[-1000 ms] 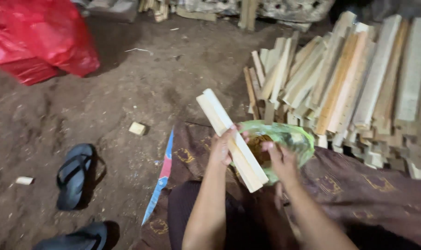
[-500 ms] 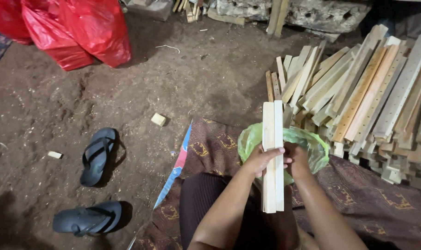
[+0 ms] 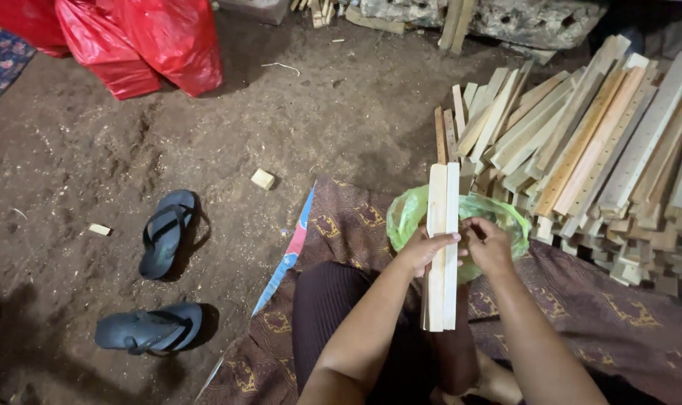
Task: Sorting and aligning wooden slats from a pile into organized bundles.
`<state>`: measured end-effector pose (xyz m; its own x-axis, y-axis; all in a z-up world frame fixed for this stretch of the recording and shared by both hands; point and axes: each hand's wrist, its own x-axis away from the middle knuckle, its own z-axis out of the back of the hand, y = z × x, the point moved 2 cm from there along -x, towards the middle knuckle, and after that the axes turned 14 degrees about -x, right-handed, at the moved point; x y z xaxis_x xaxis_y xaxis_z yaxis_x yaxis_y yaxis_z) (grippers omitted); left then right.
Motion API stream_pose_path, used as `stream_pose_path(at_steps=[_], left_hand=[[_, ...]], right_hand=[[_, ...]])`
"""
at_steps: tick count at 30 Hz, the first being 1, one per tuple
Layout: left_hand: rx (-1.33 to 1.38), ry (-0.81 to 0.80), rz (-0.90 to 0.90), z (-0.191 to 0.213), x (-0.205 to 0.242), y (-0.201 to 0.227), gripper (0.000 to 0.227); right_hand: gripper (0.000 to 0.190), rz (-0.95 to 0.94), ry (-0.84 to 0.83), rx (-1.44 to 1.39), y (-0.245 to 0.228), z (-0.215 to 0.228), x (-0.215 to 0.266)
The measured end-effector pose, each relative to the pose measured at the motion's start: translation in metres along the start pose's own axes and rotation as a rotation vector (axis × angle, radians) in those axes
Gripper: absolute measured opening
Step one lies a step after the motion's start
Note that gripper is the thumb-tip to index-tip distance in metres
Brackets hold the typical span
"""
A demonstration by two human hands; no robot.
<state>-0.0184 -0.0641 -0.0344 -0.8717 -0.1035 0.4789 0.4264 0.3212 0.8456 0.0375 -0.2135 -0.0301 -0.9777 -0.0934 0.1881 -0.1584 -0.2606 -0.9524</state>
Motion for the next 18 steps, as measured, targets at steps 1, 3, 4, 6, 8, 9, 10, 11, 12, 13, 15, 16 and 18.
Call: stream_pose_path(at_steps=[1, 3, 4, 6, 8, 9, 10, 11, 12, 13, 15, 16, 18], left_hand=[[0.0, -0.002, 0.003, 0.003, -0.005, -0.006, 0.069], [0.013, 0.007, 0.067, 0.009, -0.018, -0.018, 0.079], [0.013, 0.006, 0.068, 0.009, -0.018, -0.015, 0.079], [0.092, -0.032, 0.031, 0.009, -0.015, -0.009, 0.062], [0.105, -0.03, 0.039, 0.012, -0.008, -0.005, 0.061], [0.114, -0.032, 0.045, 0.014, -0.004, -0.002, 0.06], [0.115, -0.029, 0.043, 0.014, -0.007, -0.003, 0.06], [0.123, -0.038, 0.042, 0.014, -0.008, -0.006, 0.058], [0.13, -0.048, 0.041, 0.014, -0.01, -0.008, 0.056], [0.126, -0.053, 0.044, 0.014, -0.011, -0.01, 0.056], [0.124, -0.025, 0.066, 0.011, -0.016, -0.013, 0.065], [0.119, -0.037, 0.072, 0.011, -0.018, -0.015, 0.065], [0.135, -0.046, 0.048, 0.012, -0.023, -0.021, 0.063]], right_hand=[[0.023, -0.003, 0.002, 0.001, -0.006, 0.001, 0.002], [0.017, -0.076, -0.025, -0.147, -0.016, 0.002, 0.005], [0.017, -0.077, -0.024, -0.147, -0.016, 0.002, 0.003], [0.015, 0.005, 0.02, 0.04, -0.015, 0.002, 0.002], [0.018, 0.017, 0.037, 0.055, -0.016, 0.002, 0.005], [0.021, 0.03, 0.059, 0.066, -0.016, 0.001, 0.006], [0.021, 0.033, 0.055, 0.066, -0.017, 0.001, 0.005], [0.017, 0.05, 0.104, 0.038, -0.017, 0.001, 0.006], [0.014, 0.068, 0.153, 0.011, -0.017, 0.002, 0.007], [0.014, 0.065, 0.159, 0.009, -0.018, 0.0, 0.008], [0.013, 0.05, 0.232, -0.14, -0.018, 0.001, 0.011], [0.013, 0.045, 0.246, -0.139, -0.018, 0.0, 0.007], [0.01, -0.044, 0.181, -0.349, -0.013, -0.003, -0.001]])
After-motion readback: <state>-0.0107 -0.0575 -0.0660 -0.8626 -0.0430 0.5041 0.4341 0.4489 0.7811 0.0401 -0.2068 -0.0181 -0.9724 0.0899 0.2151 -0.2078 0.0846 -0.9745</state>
